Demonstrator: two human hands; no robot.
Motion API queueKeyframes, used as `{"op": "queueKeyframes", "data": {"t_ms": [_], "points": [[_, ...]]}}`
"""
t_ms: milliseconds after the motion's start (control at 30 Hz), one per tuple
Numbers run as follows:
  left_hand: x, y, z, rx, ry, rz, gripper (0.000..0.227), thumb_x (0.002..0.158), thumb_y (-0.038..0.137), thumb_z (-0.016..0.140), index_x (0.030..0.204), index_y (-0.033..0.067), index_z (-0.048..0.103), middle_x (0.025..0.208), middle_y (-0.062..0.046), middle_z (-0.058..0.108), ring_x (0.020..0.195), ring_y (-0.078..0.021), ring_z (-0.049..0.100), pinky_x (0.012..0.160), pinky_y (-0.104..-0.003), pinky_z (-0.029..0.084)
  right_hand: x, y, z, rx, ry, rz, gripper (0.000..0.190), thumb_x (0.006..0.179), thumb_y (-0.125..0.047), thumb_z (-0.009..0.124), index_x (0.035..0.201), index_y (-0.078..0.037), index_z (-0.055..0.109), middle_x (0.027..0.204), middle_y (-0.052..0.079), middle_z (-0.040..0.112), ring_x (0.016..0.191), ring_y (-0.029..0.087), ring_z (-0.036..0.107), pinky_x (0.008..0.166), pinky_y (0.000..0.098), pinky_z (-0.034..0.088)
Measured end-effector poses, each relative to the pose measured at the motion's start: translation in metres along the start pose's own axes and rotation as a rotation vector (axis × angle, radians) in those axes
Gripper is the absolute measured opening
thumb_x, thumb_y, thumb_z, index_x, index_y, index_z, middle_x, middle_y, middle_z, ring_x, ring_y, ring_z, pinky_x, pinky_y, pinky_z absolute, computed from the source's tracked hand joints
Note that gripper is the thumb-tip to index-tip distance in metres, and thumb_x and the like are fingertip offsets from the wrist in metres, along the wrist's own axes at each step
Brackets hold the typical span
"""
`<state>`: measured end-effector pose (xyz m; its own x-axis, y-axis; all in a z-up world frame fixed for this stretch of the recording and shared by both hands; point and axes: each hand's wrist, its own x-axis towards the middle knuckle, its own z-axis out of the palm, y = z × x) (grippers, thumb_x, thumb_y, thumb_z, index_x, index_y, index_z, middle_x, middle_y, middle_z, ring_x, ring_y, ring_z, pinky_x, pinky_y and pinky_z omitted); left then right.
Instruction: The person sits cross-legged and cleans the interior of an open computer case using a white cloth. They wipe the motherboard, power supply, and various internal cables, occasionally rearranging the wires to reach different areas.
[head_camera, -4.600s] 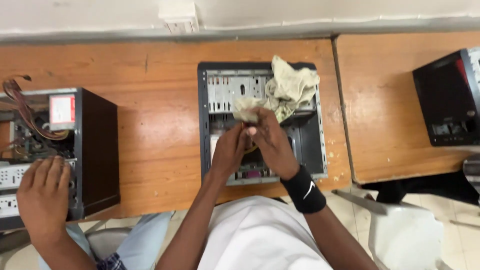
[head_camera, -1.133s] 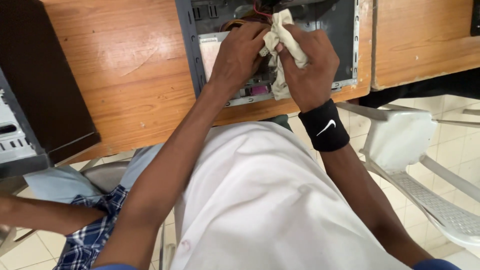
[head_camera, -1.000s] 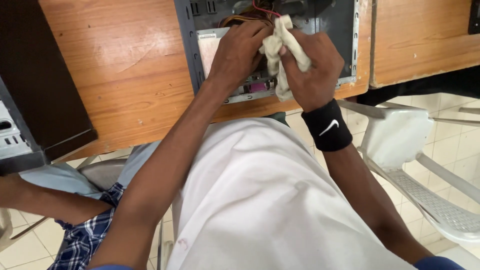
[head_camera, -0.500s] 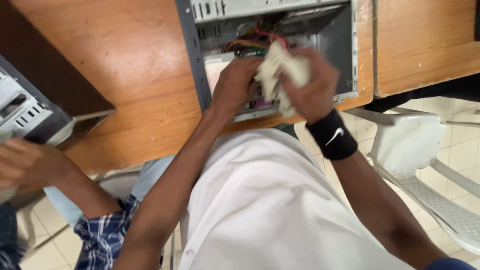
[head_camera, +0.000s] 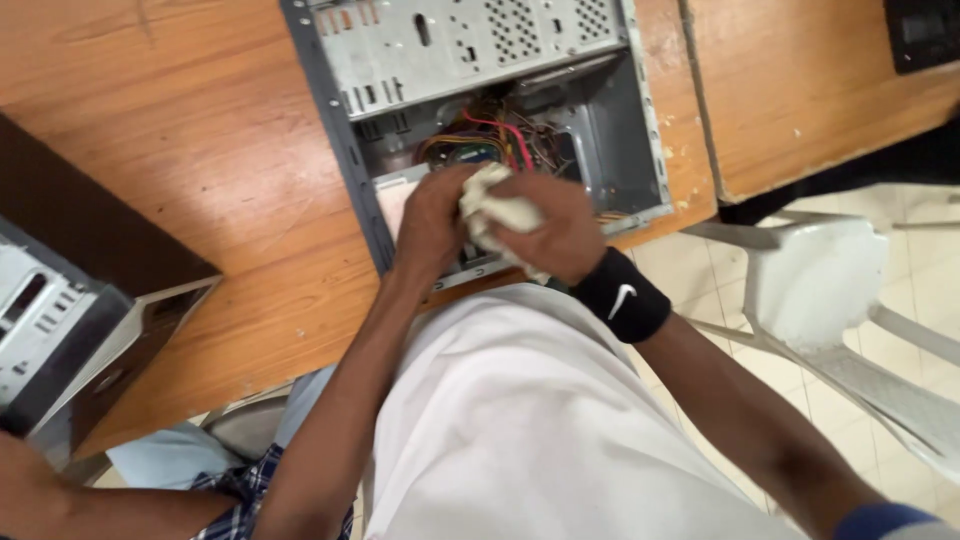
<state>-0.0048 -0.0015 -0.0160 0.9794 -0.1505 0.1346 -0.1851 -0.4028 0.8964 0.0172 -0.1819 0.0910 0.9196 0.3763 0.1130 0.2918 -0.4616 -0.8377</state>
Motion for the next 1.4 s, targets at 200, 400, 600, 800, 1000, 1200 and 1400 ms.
{"op": "queueKeyframes", "data": {"t_ms": [200, 400, 600, 800, 1000, 1200, 1400], "points": [[0.008, 0.018, -0.01, 0.002, -0.042, -0.073, 0.042, 0.082, -0.004, 0.074, 0.123, 0.0055, 0.071, 0.119, -0.016, 0.073, 0.109, -0.0348, 0.068, 0.098, -0.043, 0.053, 0.006, 0.013, 0.001, -0.037, 0.05, 0.096, 0.026, 0.086, -0.011, 0.083, 0.108, -0.003, 0.072, 0.097, 0.013, 0.077, 0.086, 0.022, 0.077, 0.075, 0.034, 0.061], [0.002, 0.008, -0.01, 0.008, -0.012, -0.035, 0.047, 0.084, -0.007, 0.069, 0.13, 0.0054, 0.069, 0.126, -0.015, 0.072, 0.114, -0.0333, 0.069, 0.103, -0.042, 0.054, -0.007, -0.003, 0.014, 0.106, -0.009, 0.157, 0.025, 0.087, -0.014, 0.081, 0.108, -0.005, 0.073, 0.101, 0.012, 0.077, 0.088, 0.023, 0.078, 0.077, 0.0331, 0.063], [0.003, 0.012, -0.01, -0.074, 0.021, 0.035, 0.045, 0.086, 0.007, 0.082, 0.128, 0.0035, 0.068, 0.12, -0.019, 0.071, 0.108, -0.0359, 0.067, 0.098, -0.042, 0.051, -0.01, -0.001, 0.019, 0.029, -0.027, 0.008, 0.025, 0.086, -0.013, 0.083, 0.107, -0.003, 0.074, 0.1, 0.013, 0.076, 0.087, 0.02, 0.076, 0.077, 0.0329, 0.061], [0.004, 0.01, -0.008, -0.028, 0.031, -0.058, 0.041, 0.088, -0.004, 0.069, 0.128, 0.0044, 0.069, 0.122, -0.018, 0.072, 0.113, -0.0365, 0.067, 0.099, -0.042, 0.053, -0.003, 0.007, 0.021, 0.165, 0.312, 0.193, 0.027, 0.099, -0.016, 0.078, 0.12, -0.003, 0.067, 0.105, 0.009, 0.074, 0.093, 0.014, 0.07, 0.081, 0.0308, 0.059], [0.005, 0.01, -0.007, 0.081, 0.038, 0.04, 0.044, 0.085, -0.004, 0.074, 0.128, -0.0001, 0.066, 0.122, -0.021, 0.069, 0.113, -0.0401, 0.064, 0.097, -0.046, 0.052, 0.006, 0.018, -0.003, 0.383, 0.231, 0.24, 0.038, 0.106, -0.026, 0.063, 0.14, -0.008, 0.057, 0.123, 0.005, 0.069, 0.108, 0.012, 0.07, 0.091, 0.0279, 0.061], [0.002, 0.001, -0.002, 0.092, -0.069, -0.025, 0.029, 0.085, -0.001, 0.074, 0.114, 0.0001, 0.068, 0.11, -0.02, 0.07, 0.103, -0.0372, 0.067, 0.093, -0.045, 0.053, 0.002, -0.01, 0.004, -0.05, -0.067, -0.03, 0.034, 0.092, -0.017, 0.083, 0.124, -0.009, 0.076, 0.11, 0.011, 0.069, 0.094, 0.021, 0.07, 0.08, 0.0324, 0.058], [0.004, 0.014, -0.008, 0.148, 0.023, 0.118, 0.041, 0.078, -0.005, 0.074, 0.118, -0.0038, 0.066, 0.114, -0.023, 0.069, 0.103, -0.0424, 0.066, 0.089, -0.048, 0.053, 0.015, 0.011, 0.011, -0.106, 0.186, 0.035, 0.027, 0.092, -0.018, 0.084, 0.117, -0.009, 0.076, 0.105, 0.011, 0.074, 0.09, 0.021, 0.075, 0.077, 0.0327, 0.06]]}}
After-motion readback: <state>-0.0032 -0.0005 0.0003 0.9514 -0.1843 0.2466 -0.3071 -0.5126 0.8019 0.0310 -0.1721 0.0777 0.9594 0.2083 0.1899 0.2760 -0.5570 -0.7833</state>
